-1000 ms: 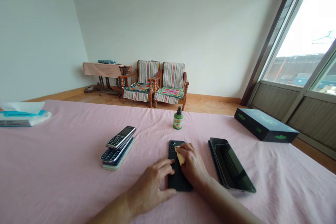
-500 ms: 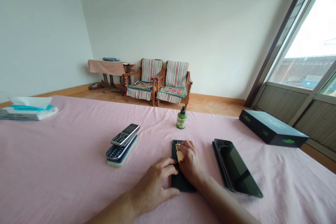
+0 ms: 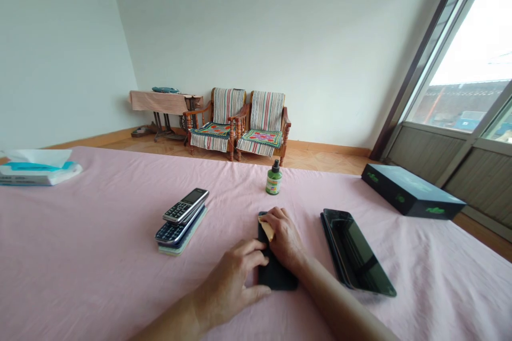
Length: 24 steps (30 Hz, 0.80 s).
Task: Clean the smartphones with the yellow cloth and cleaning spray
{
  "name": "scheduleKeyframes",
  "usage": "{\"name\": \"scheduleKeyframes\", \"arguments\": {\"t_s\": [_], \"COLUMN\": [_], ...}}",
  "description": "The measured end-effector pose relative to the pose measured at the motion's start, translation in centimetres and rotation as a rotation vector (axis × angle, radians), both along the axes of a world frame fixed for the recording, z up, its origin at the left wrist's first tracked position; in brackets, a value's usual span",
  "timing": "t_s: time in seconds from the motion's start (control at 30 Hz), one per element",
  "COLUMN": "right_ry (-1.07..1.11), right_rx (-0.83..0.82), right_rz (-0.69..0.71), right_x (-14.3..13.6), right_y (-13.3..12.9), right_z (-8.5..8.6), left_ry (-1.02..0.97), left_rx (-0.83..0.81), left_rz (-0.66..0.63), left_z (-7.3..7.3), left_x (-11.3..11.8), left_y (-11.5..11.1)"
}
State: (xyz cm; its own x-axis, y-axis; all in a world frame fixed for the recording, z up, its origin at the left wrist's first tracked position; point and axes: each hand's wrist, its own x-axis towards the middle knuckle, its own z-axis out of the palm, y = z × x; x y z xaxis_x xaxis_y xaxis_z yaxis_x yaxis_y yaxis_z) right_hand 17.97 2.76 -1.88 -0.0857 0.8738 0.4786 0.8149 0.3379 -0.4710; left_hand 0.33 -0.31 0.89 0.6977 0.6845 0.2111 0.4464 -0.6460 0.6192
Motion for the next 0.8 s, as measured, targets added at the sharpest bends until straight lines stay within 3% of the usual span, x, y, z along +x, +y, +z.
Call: {"name": "scheduleKeyframes", "arguments": {"t_s": [0.23, 0.43, 0.8], "right_ry": [-0.067, -0.04, -0.027], "right_rx": [-0.012, -0.007, -0.01], "right_rz": [-0.033, -0.151, -0.034], "right_x": [-0.3, 0.1, 0.5], "right_y": [0.1, 0.1, 1.9], "right_z": [0.7, 0.2, 0.0], "left_ry": [-0.008, 0.002, 0.012], "left_rx": [-0.015, -0.016, -0.006], "left_rz": [0.013, 0.028, 0.023], "left_z": [0.0, -0.2, -0.2], "left_x": [0.1, 0.1, 0.1], "left_y": [-0.1, -0.1, 0.1]}}
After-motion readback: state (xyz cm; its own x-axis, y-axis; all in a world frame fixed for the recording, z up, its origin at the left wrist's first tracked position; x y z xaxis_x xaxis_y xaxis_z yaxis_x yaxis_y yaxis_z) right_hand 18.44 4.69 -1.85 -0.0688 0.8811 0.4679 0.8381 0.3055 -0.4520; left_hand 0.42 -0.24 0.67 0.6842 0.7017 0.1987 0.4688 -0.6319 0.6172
